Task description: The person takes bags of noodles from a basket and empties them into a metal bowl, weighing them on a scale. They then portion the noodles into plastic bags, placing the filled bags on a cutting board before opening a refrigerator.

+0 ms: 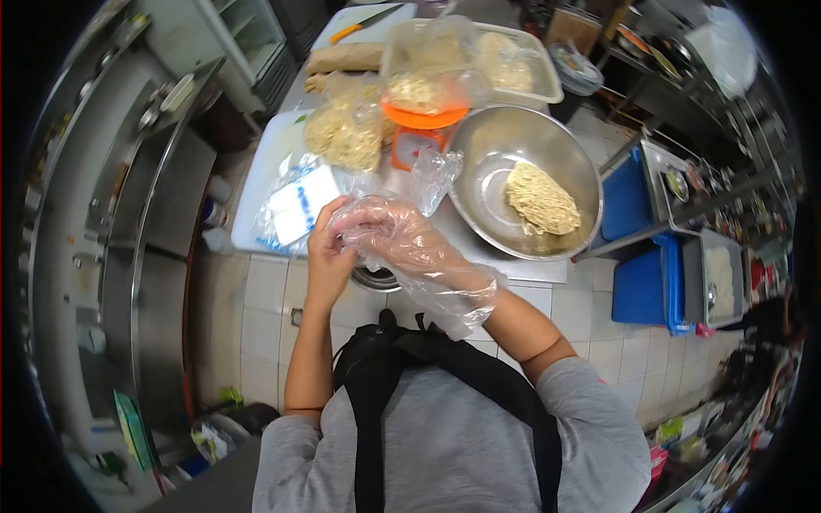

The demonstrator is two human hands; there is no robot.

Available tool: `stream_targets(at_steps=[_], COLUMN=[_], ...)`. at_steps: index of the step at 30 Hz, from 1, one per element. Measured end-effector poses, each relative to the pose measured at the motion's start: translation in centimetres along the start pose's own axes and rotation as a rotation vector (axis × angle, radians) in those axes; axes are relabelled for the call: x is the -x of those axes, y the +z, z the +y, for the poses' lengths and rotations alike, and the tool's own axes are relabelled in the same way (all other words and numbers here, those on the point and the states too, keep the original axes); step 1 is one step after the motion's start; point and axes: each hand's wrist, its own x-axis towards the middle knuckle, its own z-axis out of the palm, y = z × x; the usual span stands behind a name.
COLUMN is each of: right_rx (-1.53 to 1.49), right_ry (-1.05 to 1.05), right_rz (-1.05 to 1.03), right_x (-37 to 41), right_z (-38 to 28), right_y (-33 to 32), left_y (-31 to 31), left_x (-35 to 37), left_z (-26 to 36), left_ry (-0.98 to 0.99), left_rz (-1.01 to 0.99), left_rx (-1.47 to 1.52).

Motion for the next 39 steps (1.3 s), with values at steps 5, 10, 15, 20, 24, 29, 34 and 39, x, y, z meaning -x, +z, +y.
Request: stream_targets(at_steps=[5, 10, 15, 20, 24, 29, 34, 39], right_rx=[0.087, 0.067, -0.069, -0.018, 0.165, 0.37, 0.874, 0.854], right_ry=[0.264, 0.523, 0.791, 0.853, 0.96, 1.118, 0.791, 0.639], right_rz=[0.194, 0.315, 0.508, 0.345, 0.221, 0.025, -0.313, -0.275], right_x=[0.7, 4.6, 3.6, -2.1, -4.2, -4.4, -7.0, -7.5], right_z=[3.0, 5.5, 8.0, 10.4, 13.8, 16.7, 17.2, 14.1], right_y=[3.0, 2.1, 7.1, 15.3, 19.0, 19.3, 21.0, 24.7], left_y=[-11.7, -24.2, -37.3, -49.6, -56.8, -60.0, -56.1, -50.1], left_x=[8.5, 21.9, 33.6, 45.4, 52.3, 59.3, 63.1, 59.3], left_z=[-3.9, -9.2, -7.2, -3.3, -1.1, -2.2, -10.8, -16.1], left_ry=[-0.335, -0.291, -0.757, -0.606, -0.756, -0.892, -1.107, -1.242], left_rz=[0.348, 0.911, 1.262, 1.448, 1.505, 1.505, 1.427, 1.22], left_rx=[-0.093, 0.045, -0.798, -1.426, -1.584, -1.658, -0.981, -0.881])
